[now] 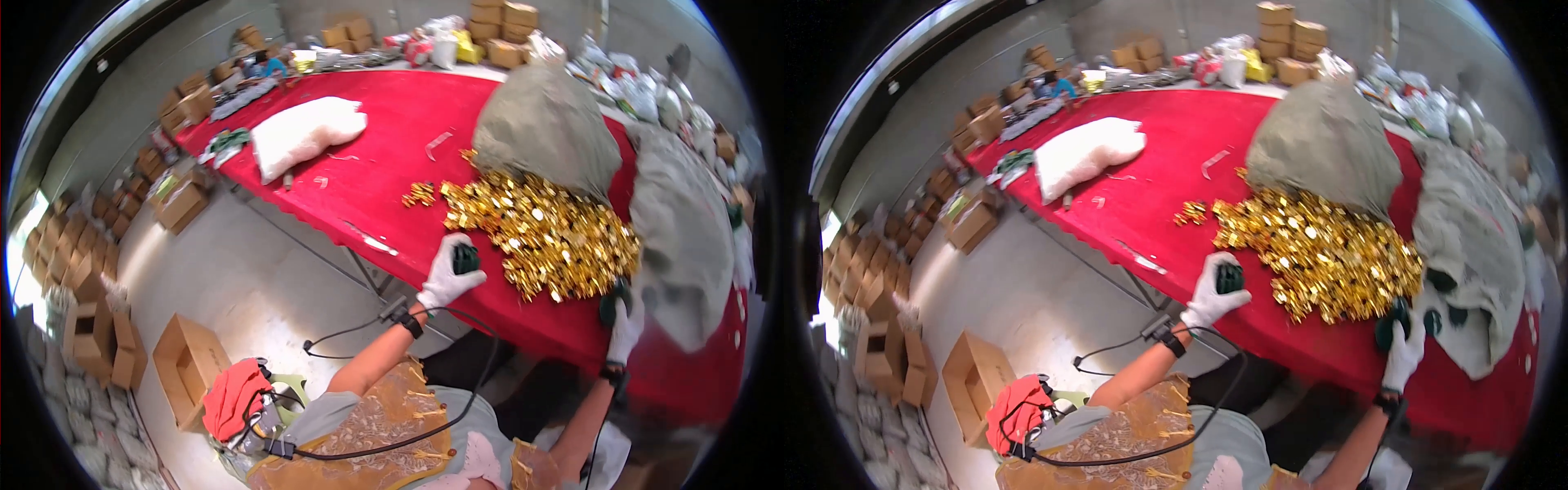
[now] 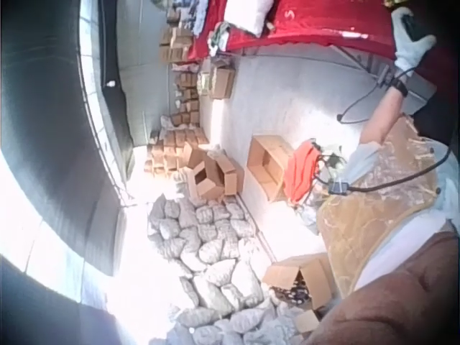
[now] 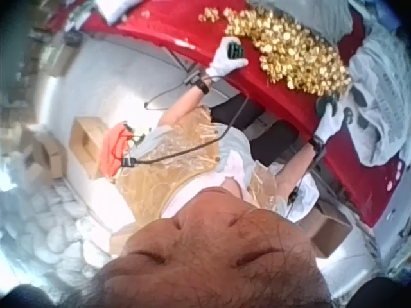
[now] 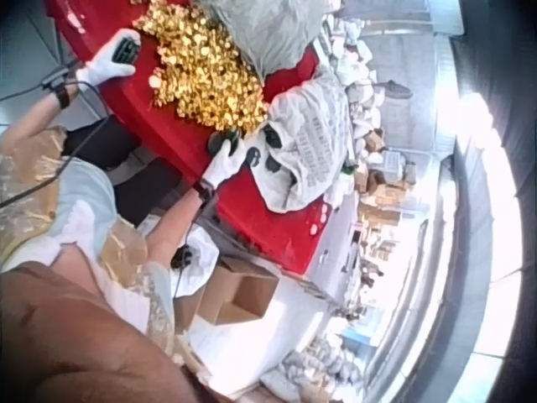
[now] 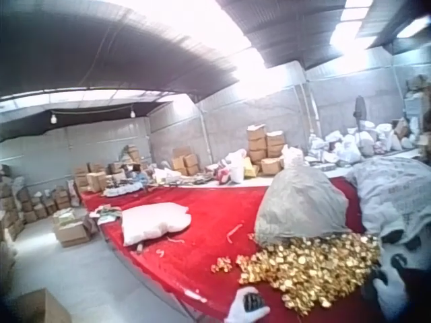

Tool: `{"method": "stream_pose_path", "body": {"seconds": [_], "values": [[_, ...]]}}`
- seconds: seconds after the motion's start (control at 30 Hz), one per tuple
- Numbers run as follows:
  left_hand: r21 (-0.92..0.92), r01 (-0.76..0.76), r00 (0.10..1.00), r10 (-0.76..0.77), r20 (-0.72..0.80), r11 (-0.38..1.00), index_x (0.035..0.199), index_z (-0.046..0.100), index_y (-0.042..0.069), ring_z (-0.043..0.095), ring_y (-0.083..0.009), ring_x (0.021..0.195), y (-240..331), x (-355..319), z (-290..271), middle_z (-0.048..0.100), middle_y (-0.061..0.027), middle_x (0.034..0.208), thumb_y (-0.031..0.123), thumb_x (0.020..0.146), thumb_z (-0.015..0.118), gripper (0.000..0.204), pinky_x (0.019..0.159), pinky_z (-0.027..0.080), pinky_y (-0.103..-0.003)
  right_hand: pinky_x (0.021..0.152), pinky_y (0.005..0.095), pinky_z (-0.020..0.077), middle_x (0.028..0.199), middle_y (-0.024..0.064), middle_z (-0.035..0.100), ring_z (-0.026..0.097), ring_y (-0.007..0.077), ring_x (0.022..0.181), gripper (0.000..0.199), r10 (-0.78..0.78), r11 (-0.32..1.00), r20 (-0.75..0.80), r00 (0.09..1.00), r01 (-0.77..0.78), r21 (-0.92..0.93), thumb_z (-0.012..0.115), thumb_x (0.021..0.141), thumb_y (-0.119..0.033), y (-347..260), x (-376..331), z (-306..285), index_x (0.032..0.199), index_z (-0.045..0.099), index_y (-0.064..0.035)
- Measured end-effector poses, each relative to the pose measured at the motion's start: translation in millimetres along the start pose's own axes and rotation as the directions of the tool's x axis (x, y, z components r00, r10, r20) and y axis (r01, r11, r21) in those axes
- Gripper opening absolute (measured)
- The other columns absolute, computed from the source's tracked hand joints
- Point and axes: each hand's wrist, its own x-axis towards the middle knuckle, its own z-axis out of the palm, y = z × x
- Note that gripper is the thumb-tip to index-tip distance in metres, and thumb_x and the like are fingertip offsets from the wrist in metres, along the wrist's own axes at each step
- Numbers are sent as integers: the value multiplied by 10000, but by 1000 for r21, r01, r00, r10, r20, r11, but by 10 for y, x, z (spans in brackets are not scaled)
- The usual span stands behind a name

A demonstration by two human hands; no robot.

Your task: Assembling small green plastic components with decorative gold bells in a manufacturing setting.

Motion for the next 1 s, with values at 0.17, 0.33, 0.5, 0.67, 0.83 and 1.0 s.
{"method": "stream_pose_path", "body": {"seconds": [0.17,0.33,0.5,0.67,0.83,1.0], "values": [[-117,1,1000,-1,-8,993,1338,521,109,572,-159,1120,-116,10,54,560,-33,1205,98,728,959,751,1039,503,-336,1091,360,507,1272,113,734,687,241,1208,363,-108,985,35,994,112,-132,749,978,-85,-33,-23,-65,1333,704,-21],[-71,41,999,-40,15,997,1396,503,117,572,-148,1151,-262,15,63,563,-27,1232,29,719,977,831,1064,499,-332,1060,344,533,1254,104,743,706,222,1177,389,-84,985,2,996,84,-150,763,969,-92,2,21,-32,1346,701,-22],[-123,68,998,-70,-8,990,1378,518,98,602,-159,1103,-241,12,83,583,-51,1220,68,709,982,814,1016,535,-335,1050,381,535,1248,127,739,705,283,1164,416,-58,997,-209,976,48,-53,827,896,-67,-114,-24,-8,1297,724,-28],[-133,72,997,-74,-11,989,1388,515,100,592,-150,1101,-235,-10,89,562,-36,1226,6,718,967,814,1016,540,-333,1077,445,520,1272,156,724,674,356,1202,435,-322,894,-284,903,192,-404,841,865,-84,-209,-92,-51,1283,725,-58],[-247,116,993,-117,14,962,1406,523,103,579,-149,1144,-305,-2,82,556,-28,1259,-7,715,986,839,1050,515,-334,1061,540,498,1371,161,665,602,421,1249,574,-193,798,-358,913,-66,-599,905,805,-260,-167,-51,-1,1323,702,-116],[-244,95,995,-88,38,965,1405,521,97,575,-156,1149,-319,-17,71,545,-31,1263,3,720,985,833,1051,510,-337,1139,527,450,1434,192,629,546,430,1344,578,-389,781,-250,887,173,-600,861,870,-315,-351,-111,41,1357,673,-67]]}}
